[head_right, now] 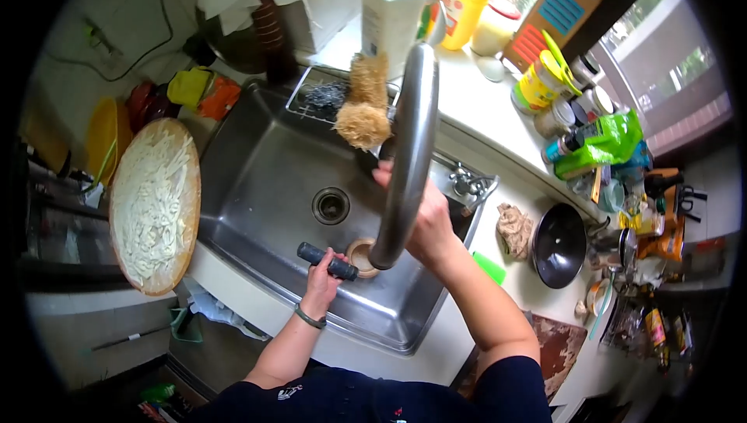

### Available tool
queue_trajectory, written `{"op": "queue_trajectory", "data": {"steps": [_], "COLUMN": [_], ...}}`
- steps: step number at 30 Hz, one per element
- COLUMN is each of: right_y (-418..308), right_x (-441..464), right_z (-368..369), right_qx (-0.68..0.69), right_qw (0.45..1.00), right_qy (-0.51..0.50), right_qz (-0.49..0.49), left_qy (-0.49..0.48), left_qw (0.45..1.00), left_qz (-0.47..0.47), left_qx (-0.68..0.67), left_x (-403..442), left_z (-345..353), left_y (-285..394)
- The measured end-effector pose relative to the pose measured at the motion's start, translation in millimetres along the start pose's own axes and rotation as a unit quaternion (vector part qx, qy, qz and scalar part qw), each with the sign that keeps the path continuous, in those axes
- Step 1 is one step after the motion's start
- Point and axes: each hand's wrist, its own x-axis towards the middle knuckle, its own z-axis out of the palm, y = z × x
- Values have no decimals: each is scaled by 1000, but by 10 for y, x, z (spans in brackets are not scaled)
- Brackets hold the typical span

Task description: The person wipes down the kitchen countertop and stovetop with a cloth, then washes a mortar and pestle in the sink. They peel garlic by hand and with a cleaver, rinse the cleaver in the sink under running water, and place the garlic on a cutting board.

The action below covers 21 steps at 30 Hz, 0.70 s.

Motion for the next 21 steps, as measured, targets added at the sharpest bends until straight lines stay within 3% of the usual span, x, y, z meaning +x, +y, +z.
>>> {"op": "queue_trajectory", "data": {"steps": [4, 6, 8, 11, 13, 16, 18, 19, 21], "right_y": [69, 177, 337, 581, 588, 452, 362, 273, 140], "right_x": [892, 1169, 1373, 1509, 1438, 1453, 1316, 1148, 790], "right_z": [551, 843, 1065, 1216, 1284, 1078, 1027, 952, 798], "right_qx": [-9, -105, -209, -213, -155, 54, 125, 203, 268], "right_qw": [999, 985, 912, 913, 976, 991, 978, 958, 935], "right_qy": [-13, -128, -302, -309, -102, 121, 164, 132, 152], "right_qz": [-46, 55, 180, 161, 117, -15, 32, 151, 177], "left_qy": [-3, -5, -4, 0, -13, -31, -30, -22, -18], "left_qw": [1000, 999, 999, 999, 999, 999, 999, 999, 999], "left_qz": [8, 9, 4, -2, -11, -21, -23, -21, -27], "left_qx": [-16, -32, -37, -37, -30, -25, -37, -29, -25], "left_x": [-29, -89, -120, -117, -109, -43, -25, -9, 3], "left_z": [-23, 20, 38, 54, 36, -10, -35, -45, -63], "left_y": [9, 55, 77, 76, 66, 34, 17, 14, 11]}}
